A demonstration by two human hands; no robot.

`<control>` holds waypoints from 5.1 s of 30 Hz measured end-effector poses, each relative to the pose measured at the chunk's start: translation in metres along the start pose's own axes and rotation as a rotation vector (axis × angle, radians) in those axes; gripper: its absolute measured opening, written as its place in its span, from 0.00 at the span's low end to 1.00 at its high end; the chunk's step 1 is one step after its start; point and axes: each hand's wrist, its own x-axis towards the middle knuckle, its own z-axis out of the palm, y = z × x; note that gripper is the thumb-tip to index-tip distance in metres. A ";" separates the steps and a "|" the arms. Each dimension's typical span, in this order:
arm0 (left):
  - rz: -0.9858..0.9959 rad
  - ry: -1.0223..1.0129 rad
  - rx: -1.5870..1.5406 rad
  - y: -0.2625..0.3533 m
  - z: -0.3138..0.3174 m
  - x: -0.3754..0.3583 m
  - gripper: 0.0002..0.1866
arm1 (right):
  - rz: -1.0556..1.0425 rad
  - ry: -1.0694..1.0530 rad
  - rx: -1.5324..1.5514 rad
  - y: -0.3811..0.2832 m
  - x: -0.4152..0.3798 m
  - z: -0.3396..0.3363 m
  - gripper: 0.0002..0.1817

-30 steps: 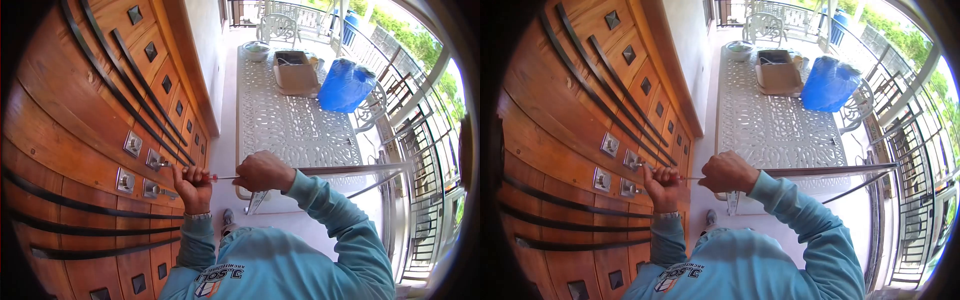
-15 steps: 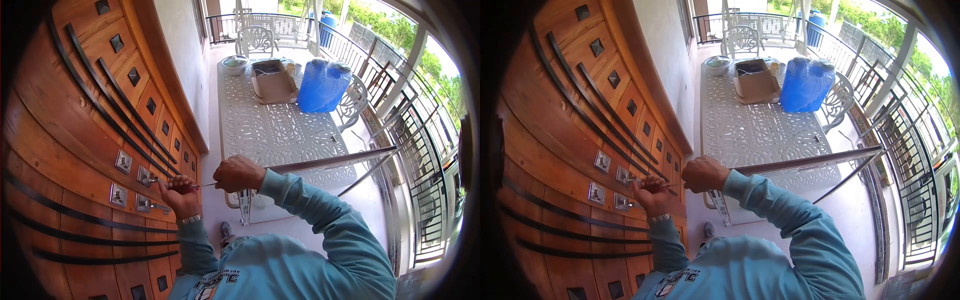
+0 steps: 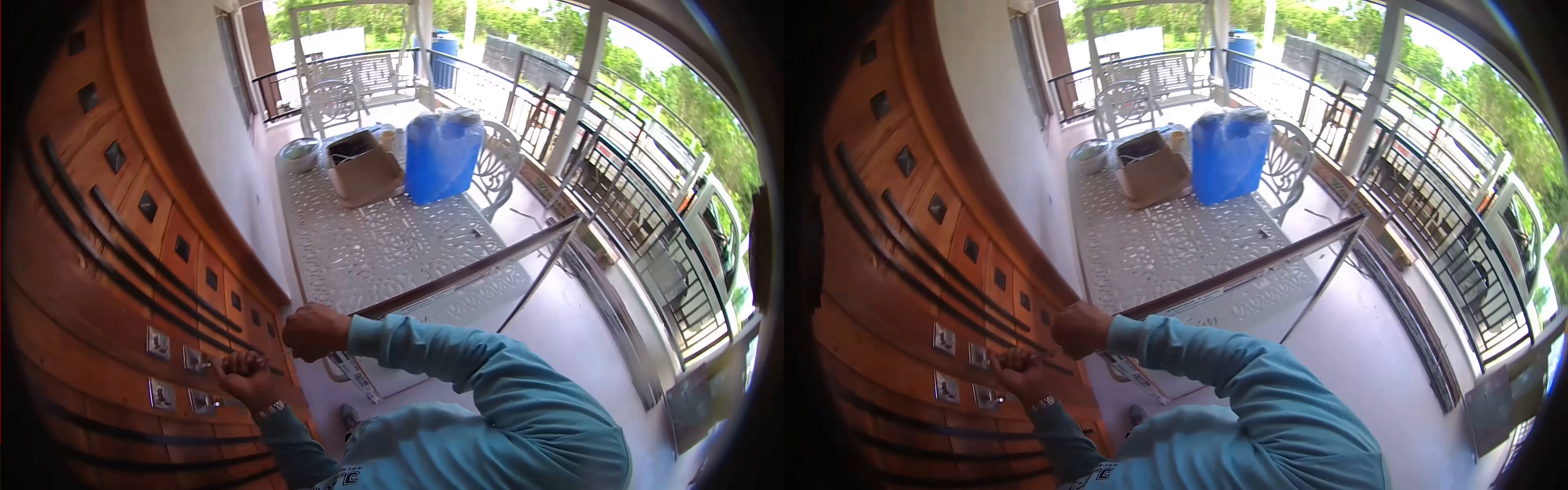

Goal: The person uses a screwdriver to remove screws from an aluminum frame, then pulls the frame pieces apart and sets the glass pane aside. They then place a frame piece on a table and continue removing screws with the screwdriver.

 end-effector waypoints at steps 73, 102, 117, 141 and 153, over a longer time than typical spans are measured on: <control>-0.079 -0.172 -0.228 -0.007 -0.032 0.012 0.23 | 0.025 -0.009 0.008 -0.005 0.001 -0.011 0.04; 0.026 0.217 -0.138 0.003 -0.017 0.004 0.21 | 0.005 -0.041 -0.027 0.000 0.000 -0.009 0.08; 0.107 0.614 0.474 -0.002 -0.009 -0.015 0.24 | 0.388 -0.165 -0.004 0.038 -0.116 -0.071 0.15; -0.103 -0.115 -0.177 0.006 0.002 -0.002 0.22 | 0.382 -0.429 0.067 0.039 -0.083 -0.069 0.13; 0.113 1.046 0.243 -0.004 0.066 0.000 0.16 | 0.361 -0.326 0.066 0.037 -0.087 -0.063 0.15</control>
